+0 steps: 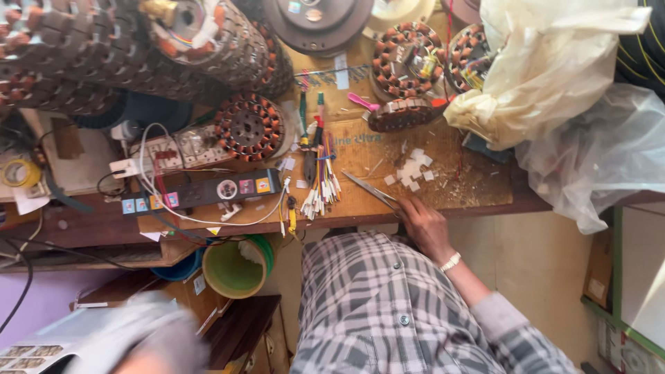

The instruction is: The person assembles small electrical components on a workbench. They use scissors to cut small white plastic pieces and insert them into a circular copper-wound stator. The person handles multiple stators and wires during the process.

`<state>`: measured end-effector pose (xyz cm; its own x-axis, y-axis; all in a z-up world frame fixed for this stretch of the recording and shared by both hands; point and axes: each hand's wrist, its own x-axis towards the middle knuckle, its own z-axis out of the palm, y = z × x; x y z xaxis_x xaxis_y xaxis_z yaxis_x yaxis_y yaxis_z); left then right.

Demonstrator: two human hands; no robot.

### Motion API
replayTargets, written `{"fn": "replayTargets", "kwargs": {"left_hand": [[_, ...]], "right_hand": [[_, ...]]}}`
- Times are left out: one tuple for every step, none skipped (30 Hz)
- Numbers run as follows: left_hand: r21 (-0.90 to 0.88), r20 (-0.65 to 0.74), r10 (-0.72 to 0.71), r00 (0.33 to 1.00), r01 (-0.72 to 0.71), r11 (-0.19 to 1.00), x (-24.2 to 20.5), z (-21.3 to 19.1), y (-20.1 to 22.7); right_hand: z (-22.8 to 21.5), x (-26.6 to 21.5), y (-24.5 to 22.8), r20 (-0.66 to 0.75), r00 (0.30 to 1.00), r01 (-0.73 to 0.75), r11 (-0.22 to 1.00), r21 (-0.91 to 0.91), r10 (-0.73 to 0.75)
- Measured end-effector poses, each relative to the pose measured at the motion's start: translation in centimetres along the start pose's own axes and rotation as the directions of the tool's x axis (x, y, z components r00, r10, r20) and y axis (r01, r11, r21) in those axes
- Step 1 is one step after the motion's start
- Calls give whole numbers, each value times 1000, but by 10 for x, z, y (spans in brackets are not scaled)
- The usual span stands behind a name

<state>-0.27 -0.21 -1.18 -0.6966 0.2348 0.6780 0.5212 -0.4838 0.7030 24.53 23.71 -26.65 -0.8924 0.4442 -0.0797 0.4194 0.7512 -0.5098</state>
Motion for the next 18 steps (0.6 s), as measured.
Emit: {"fn": "replayTargets", "kwargs": {"left_hand": [[-4, 21, -2, 1000, 2, 1000, 6, 1, -3], [-13, 51, -10, 999, 11, 1000, 13, 4, -6], [-15, 91, -30, 995, 31, 999, 18, 11, -14], [-13, 138, -61, 989, 64, 998, 22, 17, -16], [35, 205, -136, 969, 132, 991, 14, 36, -40], [100, 282, -216, 935, 196, 976, 2, 53, -63], [229, 358, -321, 877, 250, 941, -16, 69, -89], [424, 413, -438, 799, 257, 869, -38, 85, -117], [592, 456, -523, 720, 193, 782, -65, 94, -142], [654, 500, -584, 640, 164, 739, -93, 98, -163], [708, 532, -642, 553, 126, 695, -120, 100, -182], [758, 550, -695, 463, 73, 649, -143, 98, -198], [762, 578, -663, 476, -25, 647, -162, 94, -209], [762, 606, -634, 480, -122, 636, -178, 89, -215], [755, 635, -605, 480, -219, 618, -189, 83, -217], [738, 652, -583, 485, -230, 634, -195, 77, -219], [721, 668, -561, 489, -241, 649, -199, 74, -218], [703, 685, -538, 492, -253, 665, -201, 71, -215]], "right_hand": [[-3, -2, 1, -51, 998, 29, 1000, 8, -28], [-7, -6, 3, -105, 993, 52, 999, 10, -51], [-10, -8, 6, -158, 985, 75, 997, 10, -72], [-13, -13, 7, -120, 992, 41, 999, -9, -42], [-16, -18, 9, -83, 996, 7, 1000, -30, -10], [-17, -24, 7, -46, 999, -31, 998, -48, 29], [-19, -30, 6, -7, 999, -38, 999, -25, 38], [-23, -35, 7, 33, 998, -47, 999, -4, 47], [-26, -38, 6, 73, 996, -56, 998, 17, 55], [-29, -41, 6, 156, 980, -123, 992, -28, 126], [-32, -44, 6, 232, 952, -185, 979, -79, 199], [-32, -43, 6, 299, 916, -239, 962, -130, 268], [-31, -42, 6, 364, 867, -319, 940, -118, 340], [-27, -42, 7, 431, 806, -399, 910, -110, 405], [-22, -43, 9, 496, 735, -476, 873, -108, 462], [-17, -46, 13, 468, 776, -499, 866, 44, 423], [-14, -50, 21, 430, 814, -505, 841, 195, 390], [-12, -57, 31, 385, 848, -497, 798, 342, 363]]}}
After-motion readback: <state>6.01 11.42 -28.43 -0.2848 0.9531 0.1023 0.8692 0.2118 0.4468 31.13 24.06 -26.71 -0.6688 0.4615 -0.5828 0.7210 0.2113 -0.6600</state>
